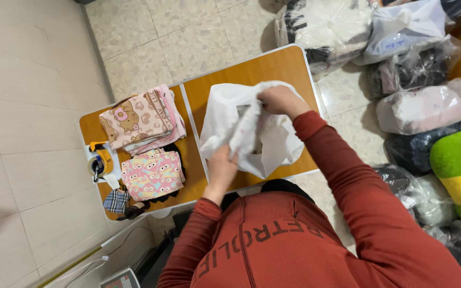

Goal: The person folds various patterned and solid-colored garments on a table and places them into a white plastic bag. The person handles each item one at a time, folding it neatly before adding it to the bag.

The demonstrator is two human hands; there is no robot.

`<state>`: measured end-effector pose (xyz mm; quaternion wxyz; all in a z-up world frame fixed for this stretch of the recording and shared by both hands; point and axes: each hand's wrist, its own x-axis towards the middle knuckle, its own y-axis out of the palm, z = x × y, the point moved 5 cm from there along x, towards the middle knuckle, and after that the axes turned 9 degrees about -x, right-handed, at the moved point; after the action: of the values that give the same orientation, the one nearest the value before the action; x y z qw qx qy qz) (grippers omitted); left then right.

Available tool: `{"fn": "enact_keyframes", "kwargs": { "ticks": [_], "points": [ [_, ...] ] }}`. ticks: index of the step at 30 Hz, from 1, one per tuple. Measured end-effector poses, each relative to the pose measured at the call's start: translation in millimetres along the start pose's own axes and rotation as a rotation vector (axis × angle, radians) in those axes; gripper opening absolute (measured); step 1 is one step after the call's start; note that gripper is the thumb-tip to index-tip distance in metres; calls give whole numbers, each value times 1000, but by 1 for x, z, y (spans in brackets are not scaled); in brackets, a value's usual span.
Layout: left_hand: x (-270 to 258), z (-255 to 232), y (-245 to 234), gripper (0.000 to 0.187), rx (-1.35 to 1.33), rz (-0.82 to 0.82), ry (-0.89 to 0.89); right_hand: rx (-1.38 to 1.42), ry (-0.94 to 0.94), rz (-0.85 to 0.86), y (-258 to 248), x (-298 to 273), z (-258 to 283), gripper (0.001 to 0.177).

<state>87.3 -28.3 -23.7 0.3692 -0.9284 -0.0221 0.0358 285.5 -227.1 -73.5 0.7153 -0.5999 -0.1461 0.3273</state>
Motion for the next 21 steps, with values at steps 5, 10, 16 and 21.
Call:
{"fn": "enact_keyframes", "kwargs": {
  "ticks": [5,10,16,21],
  "points": [
    [-6,12,76,36,-401,184,-145,-182,141,260,47,-10,-47,14],
    [11,51,134,36,-584,230,-311,-418,328,338,75,-2,-59,17],
    [6,46,223,34,-842,513,-397,-569,565,722,58,2,-67,26],
    [11,88,255,54,-1110,266,-903,-483,520,330,49,34,-66,23]
  ]
}}
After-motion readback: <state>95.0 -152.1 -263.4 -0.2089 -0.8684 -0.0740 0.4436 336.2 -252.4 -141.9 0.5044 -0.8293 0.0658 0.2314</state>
